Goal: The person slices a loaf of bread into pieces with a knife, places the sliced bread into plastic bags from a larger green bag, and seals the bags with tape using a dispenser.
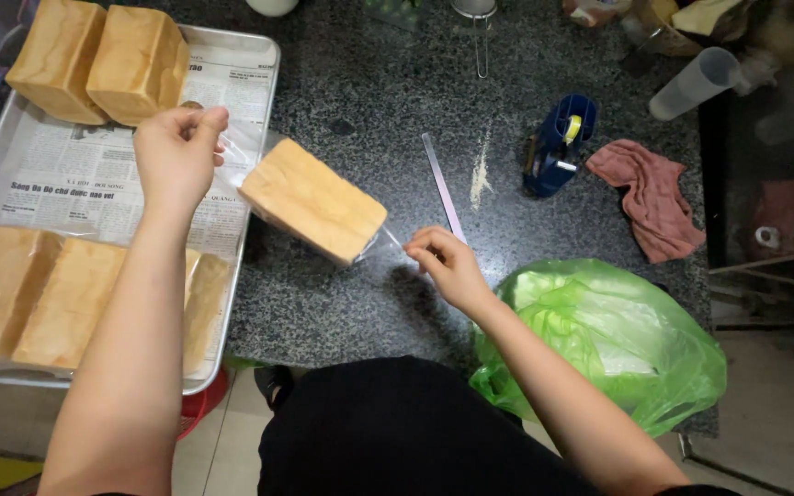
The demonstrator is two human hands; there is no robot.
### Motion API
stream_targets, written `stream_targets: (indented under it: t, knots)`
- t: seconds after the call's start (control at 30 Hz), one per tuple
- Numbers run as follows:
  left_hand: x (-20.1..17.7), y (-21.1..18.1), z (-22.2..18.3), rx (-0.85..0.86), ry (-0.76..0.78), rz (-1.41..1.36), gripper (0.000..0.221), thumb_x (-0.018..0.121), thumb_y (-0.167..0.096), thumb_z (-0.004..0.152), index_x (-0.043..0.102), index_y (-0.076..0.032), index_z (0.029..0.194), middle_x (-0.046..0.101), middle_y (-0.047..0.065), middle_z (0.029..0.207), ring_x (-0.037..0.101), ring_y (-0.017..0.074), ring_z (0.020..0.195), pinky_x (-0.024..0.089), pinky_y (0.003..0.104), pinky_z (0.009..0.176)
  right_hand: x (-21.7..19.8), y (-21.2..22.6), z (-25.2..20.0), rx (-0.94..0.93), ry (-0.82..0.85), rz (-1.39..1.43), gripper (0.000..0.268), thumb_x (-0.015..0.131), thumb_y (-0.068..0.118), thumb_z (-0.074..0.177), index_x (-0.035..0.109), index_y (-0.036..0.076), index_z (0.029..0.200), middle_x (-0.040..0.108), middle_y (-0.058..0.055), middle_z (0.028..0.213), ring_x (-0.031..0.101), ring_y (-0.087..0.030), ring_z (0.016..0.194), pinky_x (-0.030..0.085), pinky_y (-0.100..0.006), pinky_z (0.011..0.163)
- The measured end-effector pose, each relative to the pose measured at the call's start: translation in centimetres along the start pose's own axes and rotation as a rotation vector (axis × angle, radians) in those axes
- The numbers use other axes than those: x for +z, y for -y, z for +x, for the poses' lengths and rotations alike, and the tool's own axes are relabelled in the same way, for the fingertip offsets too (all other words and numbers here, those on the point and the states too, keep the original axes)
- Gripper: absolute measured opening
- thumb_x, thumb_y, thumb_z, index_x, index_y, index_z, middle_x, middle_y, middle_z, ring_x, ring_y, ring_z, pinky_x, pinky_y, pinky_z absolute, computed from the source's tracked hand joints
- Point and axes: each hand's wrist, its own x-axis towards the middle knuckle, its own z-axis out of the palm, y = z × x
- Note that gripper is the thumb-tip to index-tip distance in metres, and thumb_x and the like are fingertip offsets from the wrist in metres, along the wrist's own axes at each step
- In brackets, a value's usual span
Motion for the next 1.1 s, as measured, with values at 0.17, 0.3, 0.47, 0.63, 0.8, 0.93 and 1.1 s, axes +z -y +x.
stream_targets:
  t: [0.17, 0.3, 0.47, 0.63, 0.8, 0.93, 1.1]
  knots:
    - [0.8, -2.4, -0.5, 0.073, 0.082, -0.04, 0.018, 0.076, -0.02, 0.101, 0.077, -0.003, 0.095, 0.073, 0.006, 0.078, 0.065, 0.0084, 0.064, 0.052, 0.027, 0.058, -1.1, 0.4, -1.4, -0.037, 0.086, -0.199, 0.013, 0.075, 0.017, 0.092, 0.074, 0.004, 0.093, 0.068, 0.0, 0.103, 0.062, -0.007, 0.086, 0.051, -0.024, 0.071]
    - [1.6, -8.6, -3.1, 0.328, 0.216, 0.126, 0.008, 0.076, -0.017, 0.096, 0.081, -0.01, 0.097, 0.076, 0.004, 0.084, 0.069, 0.0126, 0.069, 0.055, 0.032, 0.063, -2.1, -2.5, -2.1, 0.314, 0.132, -0.248, 0.013, 0.076, 0.018, 0.091, 0.075, 0.005, 0.091, 0.072, -0.002, 0.082, 0.061, -0.009, 0.069, 0.052, -0.026, 0.064]
    - [1.8, -11.8, -6.6, 0.698, 0.518, 0.337, 0.006, 0.078, -0.021, 0.086, 0.08, -0.015, 0.087, 0.075, 0.004, 0.08, 0.07, 0.0209, 0.074, 0.052, 0.04, 0.084, -2.8, -2.8, -1.3, 0.294, 0.071, -0.293, 0.014, 0.073, 0.018, 0.093, 0.071, 0.005, 0.098, 0.071, 0.0, 0.082, 0.063, -0.008, 0.069, 0.054, -0.026, 0.064]
    - [-0.7, -11.8, -8.2, 0.816, 0.722, 0.386, 0.009, 0.076, -0.02, 0.08, 0.081, -0.02, 0.088, 0.076, -0.002, 0.083, 0.069, 0.0185, 0.086, 0.037, 0.048, 0.107, -2.2, -0.7, 0.7, 0.186, -0.058, -0.208, 0.018, 0.069, 0.017, 0.094, 0.068, 0.006, 0.109, 0.071, 0.002, 0.093, 0.065, -0.007, 0.071, 0.054, -0.025, 0.066]
    - [-3.1, -11.6, -8.6, 0.707, 0.674, 0.546, 0.023, 0.078, -0.019, 0.077, 0.08, -0.023, 0.1, 0.077, -0.001, 0.087, 0.069, 0.0169, 0.095, 0.026, 0.054, 0.115, 0.4, 10.5, 2.5, -0.475, -0.332, -0.598, 0.051, 0.059, -0.005, 0.083, 0.059, 0.007, 0.133, 0.056, -0.015, 0.135, 0.055, -0.03, 0.128, 0.051, -0.036, 0.099]
    - [-3.1, -10.6, -8.4, 0.713, 0.615, 0.634, 0.041, 0.079, -0.016, 0.076, 0.077, -0.02, 0.117, 0.076, 0.006, 0.091, 0.067, 0.0216, 0.102, 0.024, 0.057, 0.115, 1.2, 15.2, 5.0, -0.562, -0.156, -0.753, 0.061, 0.061, -0.003, 0.073, 0.063, 0.013, 0.131, 0.047, -0.017, 0.146, 0.046, -0.037, 0.134, 0.039, -0.049, 0.116]
    - [-2.4, -12.4, -8.1, 0.707, 0.574, 0.697, 0.04, 0.086, -0.025, 0.06, 0.078, -0.013, 0.098, 0.075, 0.007, 0.09, 0.06, 0.0266, 0.116, 0.017, 0.059, 0.119, 0.3, 16.1, 9.4, -0.67, 0.185, -1.156, 0.048, 0.082, 0.02, 0.064, 0.073, 0.016, 0.111, 0.046, -0.022, 0.146, 0.037, -0.047, 0.136, 0.026, -0.061, 0.109]
